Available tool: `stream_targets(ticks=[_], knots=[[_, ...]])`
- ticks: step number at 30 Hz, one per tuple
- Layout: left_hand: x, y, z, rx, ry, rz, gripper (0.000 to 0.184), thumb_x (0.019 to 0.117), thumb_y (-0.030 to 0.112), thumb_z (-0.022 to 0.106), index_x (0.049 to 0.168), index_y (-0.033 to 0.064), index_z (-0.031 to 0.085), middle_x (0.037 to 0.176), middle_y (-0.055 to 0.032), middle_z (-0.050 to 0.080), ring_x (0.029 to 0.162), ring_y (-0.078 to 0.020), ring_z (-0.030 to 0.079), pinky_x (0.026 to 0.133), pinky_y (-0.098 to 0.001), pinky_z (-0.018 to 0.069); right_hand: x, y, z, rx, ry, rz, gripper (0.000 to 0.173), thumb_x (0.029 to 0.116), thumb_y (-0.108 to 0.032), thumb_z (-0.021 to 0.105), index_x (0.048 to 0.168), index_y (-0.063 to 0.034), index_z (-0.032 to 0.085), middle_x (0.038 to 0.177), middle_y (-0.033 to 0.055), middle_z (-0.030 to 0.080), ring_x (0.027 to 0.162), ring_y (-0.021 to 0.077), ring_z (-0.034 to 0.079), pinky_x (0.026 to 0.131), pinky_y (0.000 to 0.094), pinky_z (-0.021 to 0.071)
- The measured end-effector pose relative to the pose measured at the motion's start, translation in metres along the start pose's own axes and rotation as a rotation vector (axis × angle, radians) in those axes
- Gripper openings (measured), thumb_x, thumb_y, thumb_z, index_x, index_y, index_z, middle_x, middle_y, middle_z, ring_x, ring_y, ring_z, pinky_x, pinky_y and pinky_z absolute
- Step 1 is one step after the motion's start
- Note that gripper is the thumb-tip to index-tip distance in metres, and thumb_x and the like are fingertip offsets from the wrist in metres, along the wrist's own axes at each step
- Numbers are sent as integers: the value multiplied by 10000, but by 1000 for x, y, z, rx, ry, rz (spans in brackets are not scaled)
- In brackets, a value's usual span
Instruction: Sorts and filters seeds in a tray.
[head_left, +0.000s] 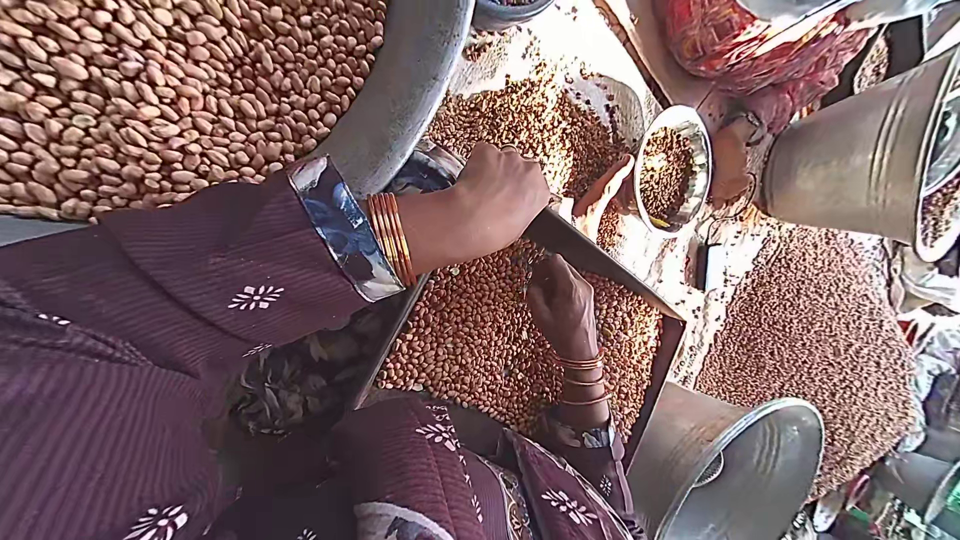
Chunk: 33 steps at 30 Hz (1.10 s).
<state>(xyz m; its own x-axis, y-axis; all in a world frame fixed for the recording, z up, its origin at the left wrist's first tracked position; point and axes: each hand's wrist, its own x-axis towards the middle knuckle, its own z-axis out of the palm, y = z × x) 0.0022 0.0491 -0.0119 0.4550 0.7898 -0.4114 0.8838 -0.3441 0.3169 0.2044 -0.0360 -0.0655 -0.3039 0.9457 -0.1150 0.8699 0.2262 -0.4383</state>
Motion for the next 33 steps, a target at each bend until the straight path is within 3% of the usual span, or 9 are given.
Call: stream_targets(ticks=[3,5,8,13,19,25,33], knots=[[0,0,-1,11,-2,5,199,1065,109,464,1137,20,627,1077,-195,640,994,-398,644,719,-517,474,3,-8,6,355,-91,113,108,877,-42,554,940,-41,642,802,47,648,625,114,628,565,300,543],[0,-1,0,9,1,7,214,1064,99,462,1165,17,633,1115,-202,645,1015,-409,645,722,-526,480,5,-11,11,516,-111,128,144,878,-29,564,980,-53,664,892,42,697,739,107,686,664,293,591],[1,0,1,3,9,-5,248,1076,121,456,1209,13,635,1112,-219,652,1022,-426,651,731,-543,491,7,-14,21,323,-45,-24,172,908,-68,650,1054,-35,734,1012,101,689,847,156,703,728,315,619],[2,-6,-1,-27,-2,12,230,1080,154,467,1156,29,644,1069,-208,656,993,-421,661,714,-553,495,5,-24,25,64,33,-123,83,938,-56,693,998,-36,746,948,109,710,839,217,721,758,371,616],[4,-8,-3,-28,3,7,240,1078,175,463,1128,56,665,1011,-194,673,966,-411,672,696,-562,483,16,-27,23,3,8,-122,53,926,-71,687,954,-37,717,876,116,681,770,254,691,690,417,583],[2,-6,-2,-6,10,13,216,1071,163,471,1098,44,649,997,-194,661,959,-417,669,675,-556,477,14,-39,25,-142,36,-152,96,946,24,627,969,-6,715,929,162,706,901,345,708,765,446,586],[2,-5,-2,13,0,17,212,1070,151,460,1091,45,642,994,-190,662,951,-410,667,669,-549,467,17,-35,19,-65,-37,-191,102,974,-45,628,933,-34,721,894,130,697,872,305,697,773,428,577]])
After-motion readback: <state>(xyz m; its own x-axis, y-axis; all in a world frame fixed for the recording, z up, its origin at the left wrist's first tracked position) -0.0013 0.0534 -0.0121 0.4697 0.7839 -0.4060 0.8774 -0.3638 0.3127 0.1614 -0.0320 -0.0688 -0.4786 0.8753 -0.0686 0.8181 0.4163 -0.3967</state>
